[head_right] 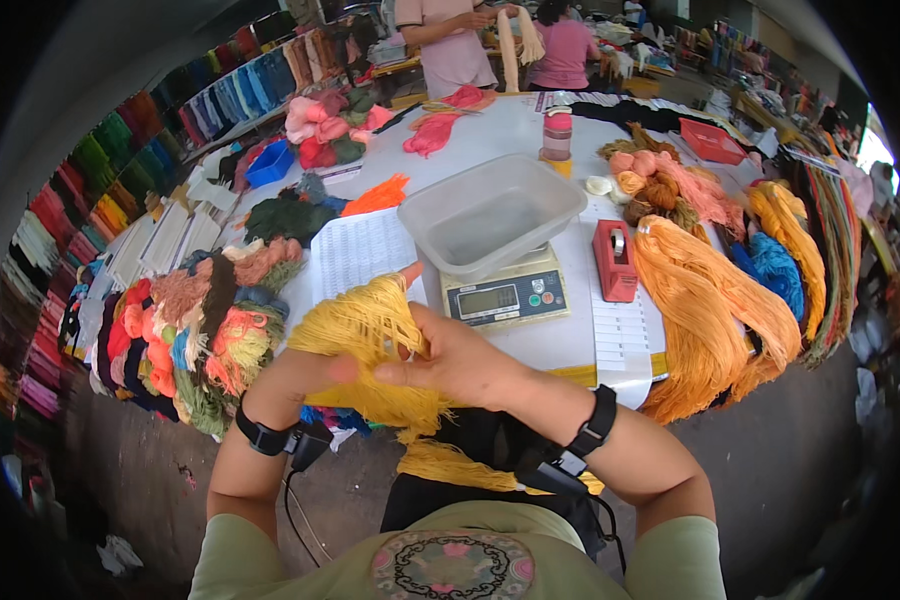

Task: The person weighs bundles of orange yarn on a scale, ties them with white tags, and then retrieves yellow yarn from a rack to weigh and tag it as well.

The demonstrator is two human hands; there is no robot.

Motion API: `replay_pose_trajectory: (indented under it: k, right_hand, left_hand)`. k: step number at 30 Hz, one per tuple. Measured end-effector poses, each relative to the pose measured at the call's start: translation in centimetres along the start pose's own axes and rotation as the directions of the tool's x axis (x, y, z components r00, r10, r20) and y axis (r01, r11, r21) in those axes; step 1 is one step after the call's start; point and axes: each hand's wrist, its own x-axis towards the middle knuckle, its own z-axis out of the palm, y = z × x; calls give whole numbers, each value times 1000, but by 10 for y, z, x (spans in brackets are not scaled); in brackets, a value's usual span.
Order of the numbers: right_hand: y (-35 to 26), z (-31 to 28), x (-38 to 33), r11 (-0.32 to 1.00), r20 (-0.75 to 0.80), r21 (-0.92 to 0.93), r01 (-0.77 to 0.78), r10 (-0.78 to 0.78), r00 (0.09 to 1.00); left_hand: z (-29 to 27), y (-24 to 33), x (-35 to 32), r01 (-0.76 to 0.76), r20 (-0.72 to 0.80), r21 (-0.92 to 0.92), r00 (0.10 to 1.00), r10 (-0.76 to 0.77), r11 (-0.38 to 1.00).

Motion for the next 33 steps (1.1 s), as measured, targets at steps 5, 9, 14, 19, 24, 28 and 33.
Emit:
replay_pose_trajectory:
  k: [5,9,14,19,24,28,33]
  right_hand:
    - [18,-19,-1,992,-36,-125,10,-15,999]
    - [0,-33,2,991,18,121,-53,51,999]
    - [10,-33,-2,971,-67,-231,67,-85,994]
    - [5,-28,-7,950,-18,-312,-8,3,1000]
    - [6,-23,-6,988,72,-150,-41,52,996]
    - [10,-30,-5,949,101,-311,-40,75,992]
    - [12,-18,1,979,-61,198,57,-46,997]
  left_hand:
    - [3,-7,11,-5,-107,336,993,44,942]
    - [-7,-18,2,46,-75,117,996,-38,992]
    - [20,-20,8,139,-436,-17,890,-132,990]
    - [13,-32,-2,92,-362,148,932,-32,985]
    - [14,-34,-6,50,-436,70,900,-15,996]
    - [11,-34,-5,93,-383,202,924,-9,975]
    - [12,-33,-7,76,-384,141,923,-17,987]
